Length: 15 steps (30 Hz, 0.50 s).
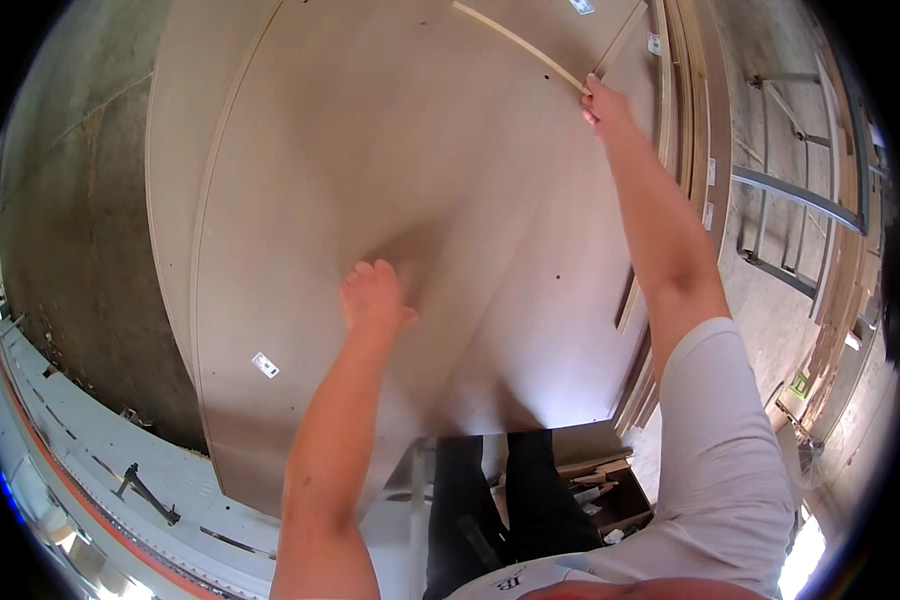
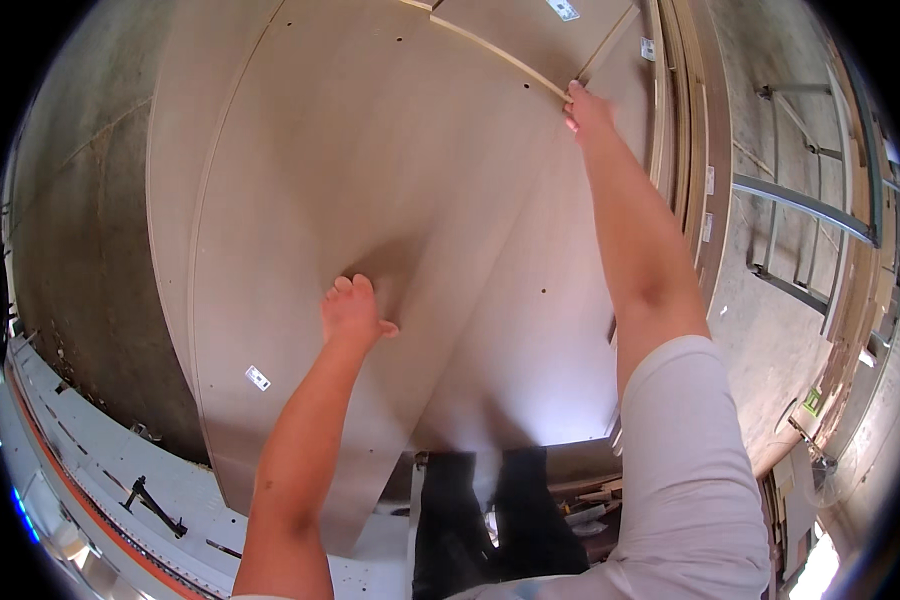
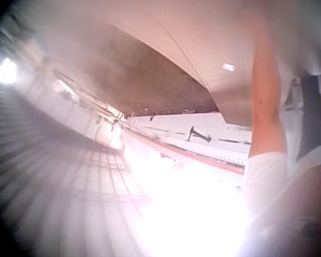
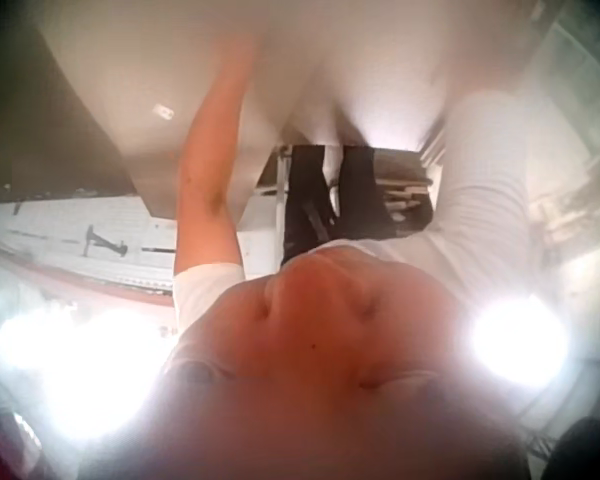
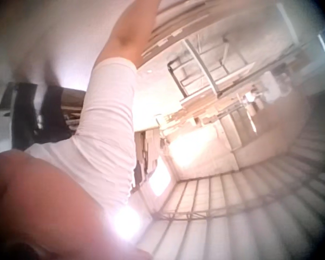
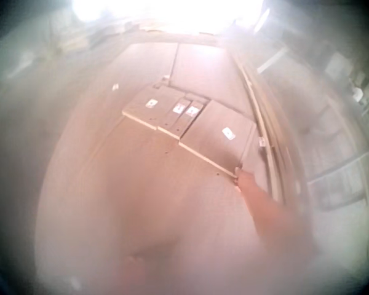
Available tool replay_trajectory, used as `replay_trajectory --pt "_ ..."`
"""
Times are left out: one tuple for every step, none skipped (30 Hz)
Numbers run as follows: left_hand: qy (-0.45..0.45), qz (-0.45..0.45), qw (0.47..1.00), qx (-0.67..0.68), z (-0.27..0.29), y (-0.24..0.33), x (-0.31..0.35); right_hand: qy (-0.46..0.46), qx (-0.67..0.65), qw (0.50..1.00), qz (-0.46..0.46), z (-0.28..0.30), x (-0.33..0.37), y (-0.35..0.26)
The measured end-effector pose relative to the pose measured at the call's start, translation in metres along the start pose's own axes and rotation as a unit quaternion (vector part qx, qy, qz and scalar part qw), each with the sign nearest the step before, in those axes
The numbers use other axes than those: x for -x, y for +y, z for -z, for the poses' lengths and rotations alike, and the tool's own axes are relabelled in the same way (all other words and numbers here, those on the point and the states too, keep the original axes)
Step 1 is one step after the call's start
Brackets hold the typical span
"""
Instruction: The person repeatedly picks up large rectangular wood panels from a stack on the floor and places them onto a conveyor belt of a processing machine. The person handles the panels one at a time, feeding them into the machine and then retrieving them to place them back on the stack. The task involves repetitive lifting and placement of the panels in a workshop environment.
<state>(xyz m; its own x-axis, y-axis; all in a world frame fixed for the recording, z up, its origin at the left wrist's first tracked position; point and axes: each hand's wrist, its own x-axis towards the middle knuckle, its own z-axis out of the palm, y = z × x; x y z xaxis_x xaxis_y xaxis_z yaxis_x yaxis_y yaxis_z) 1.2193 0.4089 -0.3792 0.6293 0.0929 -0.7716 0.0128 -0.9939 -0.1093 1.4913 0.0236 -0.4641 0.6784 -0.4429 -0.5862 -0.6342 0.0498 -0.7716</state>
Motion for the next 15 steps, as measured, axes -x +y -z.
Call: replay_trajectory --pt "-0.014 -0.003 1.0 -0.005 0.002 0.004 0.0 -0.009 -0.022 1.0 0.006 0.011 -0.002 0.006" --pt "-0.025 0.008 1.0 -0.005 0.003 0.003 -0.003 -0.021 -0.007 1.0 0.019 0.006 0.016 0.009" --pt "-0.04 0.019 0.999 -0.003 0.0 0.0 -0.004 -0.035 0.009 0.999 0.03 0.006 0.046 0.021" --pt "-0.026 0.019 0.999 0.001 -0.001 0.001 -0.004 -0.073 0.002 0.997 0.033 0.024 0.061 0.036" --pt "-0.012 0.02 1.0 0.006 -0.003 0.002 -0.004 -0.112 -0.005 0.993 0.036 0.042 0.076 0.048" --pt "-0.001 0.027 1.0 0.012 -0.007 0.0 -0.002 -0.095 0.02 0.994 0.044 0.051 0.107 0.054" --pt "0.004 0.034 0.999 0.019 -0.009 -0.001 0.0 -0.077 0.045 0.995 0.053 0.059 0.142 0.058" --pt "0.01 0.037 0.999 0.025 -0.008 0.0 0.001 -0.059 0.051 0.995 0.067 0.074 0.172 0.061" --pt "0.017 0.039 0.999 0.031 -0.006 0.0 0.002 -0.039 0.056 0.994 0.082 0.09 0.199 0.064" --pt "0.019 0.039 0.998 0.034 -0.002 0.0 0.003 -0.031 0.057 0.993 0.094 0.108 0.222 0.068" --pt "0.019 0.038 0.998 0.037 0.0 0.0 0.004 -0.023 0.06 0.992 0.104 0.126 0.244 0.073" --pt "0.019 0.037 0.998 0.039 0.003 0.0 0.006 -0.008 0.073 0.992 0.102 0.142 0.263 0.074" --pt "0.028 0.032 0.998 0.043 0.002 0.0 0.007 0.008 0.085 0.991 0.099 0.158 0.283 0.074" --pt "0.036 0.028 0.998 0.046 0.001 -0.002 0.007 0.023 0.097 0.99 0.096 0.173 0.301 0.072" --pt "0.047 0.026 0.997 0.051 -0.001 -0.002 0.011 0.027 0.098 0.991 0.09 0.18 0.32 0.062"
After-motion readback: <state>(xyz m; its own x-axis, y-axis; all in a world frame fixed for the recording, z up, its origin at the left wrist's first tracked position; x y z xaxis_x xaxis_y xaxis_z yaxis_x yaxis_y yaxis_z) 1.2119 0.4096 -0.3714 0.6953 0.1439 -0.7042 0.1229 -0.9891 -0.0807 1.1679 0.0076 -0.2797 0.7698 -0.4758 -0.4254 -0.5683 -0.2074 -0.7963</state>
